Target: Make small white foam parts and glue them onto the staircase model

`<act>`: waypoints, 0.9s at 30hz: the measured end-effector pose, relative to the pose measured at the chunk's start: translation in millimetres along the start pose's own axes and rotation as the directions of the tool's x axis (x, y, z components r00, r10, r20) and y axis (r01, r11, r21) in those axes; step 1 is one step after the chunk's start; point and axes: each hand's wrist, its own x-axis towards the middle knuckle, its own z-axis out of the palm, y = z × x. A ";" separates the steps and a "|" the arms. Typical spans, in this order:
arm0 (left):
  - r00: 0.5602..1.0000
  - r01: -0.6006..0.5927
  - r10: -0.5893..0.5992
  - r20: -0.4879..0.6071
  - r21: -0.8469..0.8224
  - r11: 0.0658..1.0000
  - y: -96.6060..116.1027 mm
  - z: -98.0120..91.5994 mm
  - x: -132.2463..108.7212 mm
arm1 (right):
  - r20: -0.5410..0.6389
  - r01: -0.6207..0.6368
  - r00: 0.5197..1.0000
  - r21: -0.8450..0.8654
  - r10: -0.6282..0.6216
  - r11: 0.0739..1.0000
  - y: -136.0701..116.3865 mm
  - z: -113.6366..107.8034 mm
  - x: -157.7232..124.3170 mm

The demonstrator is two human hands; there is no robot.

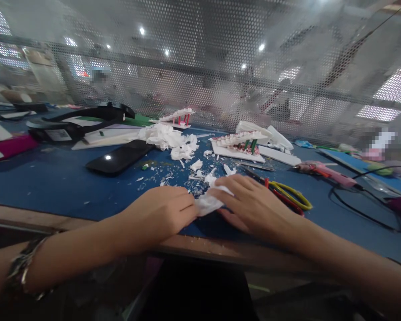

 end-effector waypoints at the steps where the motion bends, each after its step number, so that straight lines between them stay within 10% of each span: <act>1: 1.000 -0.007 0.007 0.027 -0.027 1.000 0.7 -0.6 1.1 | 0.039 0.018 0.999 0.095 -0.022 0.995 -5.3 0.1 4.8; 16: 0.941 0.329 -0.275 0.197 -0.348 0.878 -9.9 -9.8 0.0 | 0.064 -0.081 0.996 0.517 0.055 0.852 -19.6 9.2 24.8; 27: 0.955 0.284 -0.202 0.217 -0.471 0.835 -20.5 -10.6 0.5 | -0.021 0.097 0.995 0.297 -0.095 0.950 -18.7 8.1 24.5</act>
